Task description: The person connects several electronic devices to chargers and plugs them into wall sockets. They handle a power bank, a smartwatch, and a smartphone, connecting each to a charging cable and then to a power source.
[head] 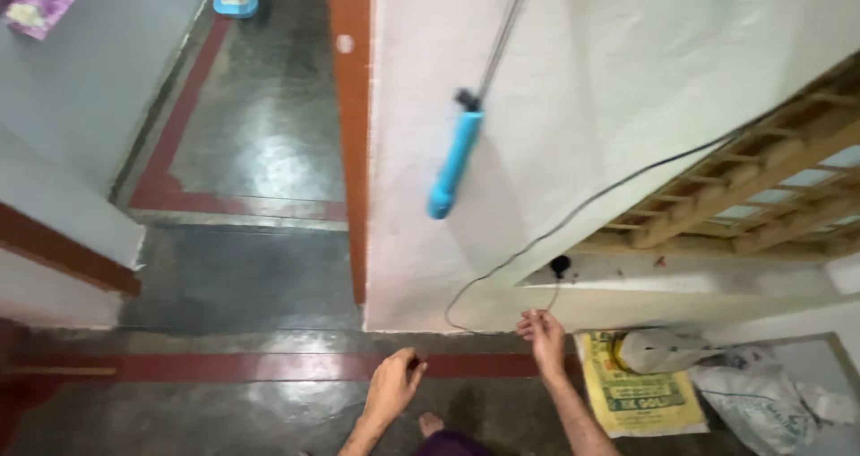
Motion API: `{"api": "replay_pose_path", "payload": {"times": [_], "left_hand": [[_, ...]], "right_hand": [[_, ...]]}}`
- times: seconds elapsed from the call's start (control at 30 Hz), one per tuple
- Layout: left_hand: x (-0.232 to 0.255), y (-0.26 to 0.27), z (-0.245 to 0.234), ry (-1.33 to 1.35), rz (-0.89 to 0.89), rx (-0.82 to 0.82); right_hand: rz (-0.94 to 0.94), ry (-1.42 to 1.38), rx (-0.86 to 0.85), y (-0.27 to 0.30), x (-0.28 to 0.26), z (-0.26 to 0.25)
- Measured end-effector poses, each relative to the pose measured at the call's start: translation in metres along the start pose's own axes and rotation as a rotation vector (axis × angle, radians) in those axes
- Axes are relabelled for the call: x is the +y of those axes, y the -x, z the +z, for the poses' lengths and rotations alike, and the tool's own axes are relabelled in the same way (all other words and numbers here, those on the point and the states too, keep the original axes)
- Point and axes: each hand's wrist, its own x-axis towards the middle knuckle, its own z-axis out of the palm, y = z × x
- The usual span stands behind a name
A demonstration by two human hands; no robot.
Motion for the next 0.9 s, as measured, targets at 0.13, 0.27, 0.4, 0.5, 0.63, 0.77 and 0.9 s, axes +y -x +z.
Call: {"api": "replay_pose_path", "payload": {"times": [0.13, 0.27, 0.4, 0.5, 0.63, 0.77, 0.9], "left_hand": [[-0.040, 0.012, -0.061, -0.019, 0.000, -0.032], [-0.085, 0.028, -0.123, -0.114, 0.069, 0.019], [-0.123, 0.034, -0.177, -0.110, 0.034, -0.084], [-0.143, 0.029, -0.205, -0.132, 0.005, -0.096], [-0.153, -0.004, -0.235, -0.062, 0.064, -0.123], [-0.151, -0.061, -0.264, -0.249, 0.110, -0.135], [-0.161, -0.131, -0.295, -0.143, 0.066, -0.215]], "right_hand": [[0.001, -0.057, 0.084, 0.028, -0.015, 0.042], [0.060, -0.132, 0.205, 0.063, -0.031, 0.093], [0.084, -0.131, 0.377, 0.093, -0.037, 0.149], [0.181, -0.158, 0.411, 0.113, -0.036, 0.196], [0.262, -0.163, 0.240, 0.117, -0.034, 0.260], [0.246, -0.187, 0.052, 0.092, -0.035, 0.333], [0.190, -0.236, -0.149, 0.050, -0.039, 0.413]]}}
